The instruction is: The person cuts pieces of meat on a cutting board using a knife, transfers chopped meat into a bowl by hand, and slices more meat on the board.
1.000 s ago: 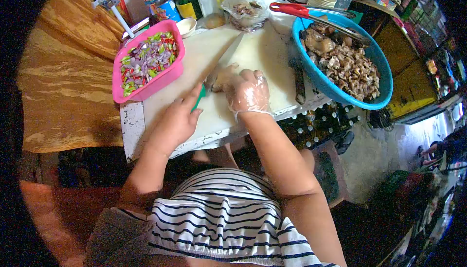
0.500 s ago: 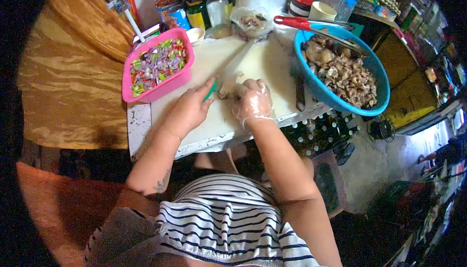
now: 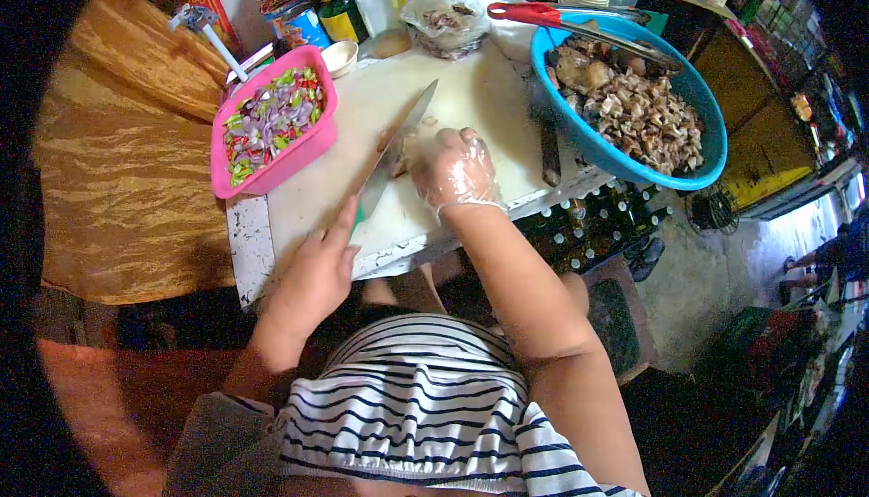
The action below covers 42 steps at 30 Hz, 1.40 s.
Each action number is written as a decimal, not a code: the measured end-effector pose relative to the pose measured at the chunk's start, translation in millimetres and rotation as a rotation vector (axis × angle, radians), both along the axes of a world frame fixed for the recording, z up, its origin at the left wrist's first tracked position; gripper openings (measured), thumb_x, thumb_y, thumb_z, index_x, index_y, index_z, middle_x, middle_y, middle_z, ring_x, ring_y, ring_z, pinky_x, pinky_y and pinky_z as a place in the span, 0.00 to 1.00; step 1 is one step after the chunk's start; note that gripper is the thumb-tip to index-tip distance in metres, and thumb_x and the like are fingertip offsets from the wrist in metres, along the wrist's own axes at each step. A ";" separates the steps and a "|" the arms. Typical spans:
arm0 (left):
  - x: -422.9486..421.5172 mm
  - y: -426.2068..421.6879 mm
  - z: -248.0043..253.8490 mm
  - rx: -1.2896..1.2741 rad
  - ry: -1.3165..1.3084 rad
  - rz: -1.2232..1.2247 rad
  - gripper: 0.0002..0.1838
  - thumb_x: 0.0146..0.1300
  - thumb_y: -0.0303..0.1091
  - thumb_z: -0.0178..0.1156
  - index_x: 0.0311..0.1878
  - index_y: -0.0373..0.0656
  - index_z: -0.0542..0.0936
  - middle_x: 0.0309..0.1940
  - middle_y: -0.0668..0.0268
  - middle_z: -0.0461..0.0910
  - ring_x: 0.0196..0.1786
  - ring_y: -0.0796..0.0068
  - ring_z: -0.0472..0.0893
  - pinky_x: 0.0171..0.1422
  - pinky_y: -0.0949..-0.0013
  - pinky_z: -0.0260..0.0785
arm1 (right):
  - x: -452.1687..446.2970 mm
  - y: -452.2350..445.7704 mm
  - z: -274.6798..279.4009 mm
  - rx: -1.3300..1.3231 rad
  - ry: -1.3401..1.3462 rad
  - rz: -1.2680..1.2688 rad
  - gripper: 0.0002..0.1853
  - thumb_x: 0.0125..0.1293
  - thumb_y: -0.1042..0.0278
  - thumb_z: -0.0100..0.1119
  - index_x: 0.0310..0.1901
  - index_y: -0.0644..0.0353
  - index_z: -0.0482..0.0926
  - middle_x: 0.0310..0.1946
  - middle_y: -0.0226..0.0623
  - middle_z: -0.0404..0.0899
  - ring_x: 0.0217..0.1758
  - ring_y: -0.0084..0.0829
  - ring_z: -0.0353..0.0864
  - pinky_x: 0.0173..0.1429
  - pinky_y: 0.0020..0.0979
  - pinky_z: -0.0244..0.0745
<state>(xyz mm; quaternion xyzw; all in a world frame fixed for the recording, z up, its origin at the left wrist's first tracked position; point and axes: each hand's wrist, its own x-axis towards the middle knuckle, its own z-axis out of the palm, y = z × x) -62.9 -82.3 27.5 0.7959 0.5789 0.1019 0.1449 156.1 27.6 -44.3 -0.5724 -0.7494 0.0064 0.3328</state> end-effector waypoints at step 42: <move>34.9 89.1 -11.3 0.093 -0.092 -0.073 0.37 0.69 0.31 0.60 0.80 0.53 0.60 0.40 0.37 0.81 0.43 0.34 0.82 0.51 0.42 0.74 | 14.2 -4.4 -4.7 0.048 0.075 0.114 0.21 0.55 0.64 0.69 0.51 0.58 0.80 0.45 0.50 0.82 0.50 0.57 0.77 0.59 0.50 0.72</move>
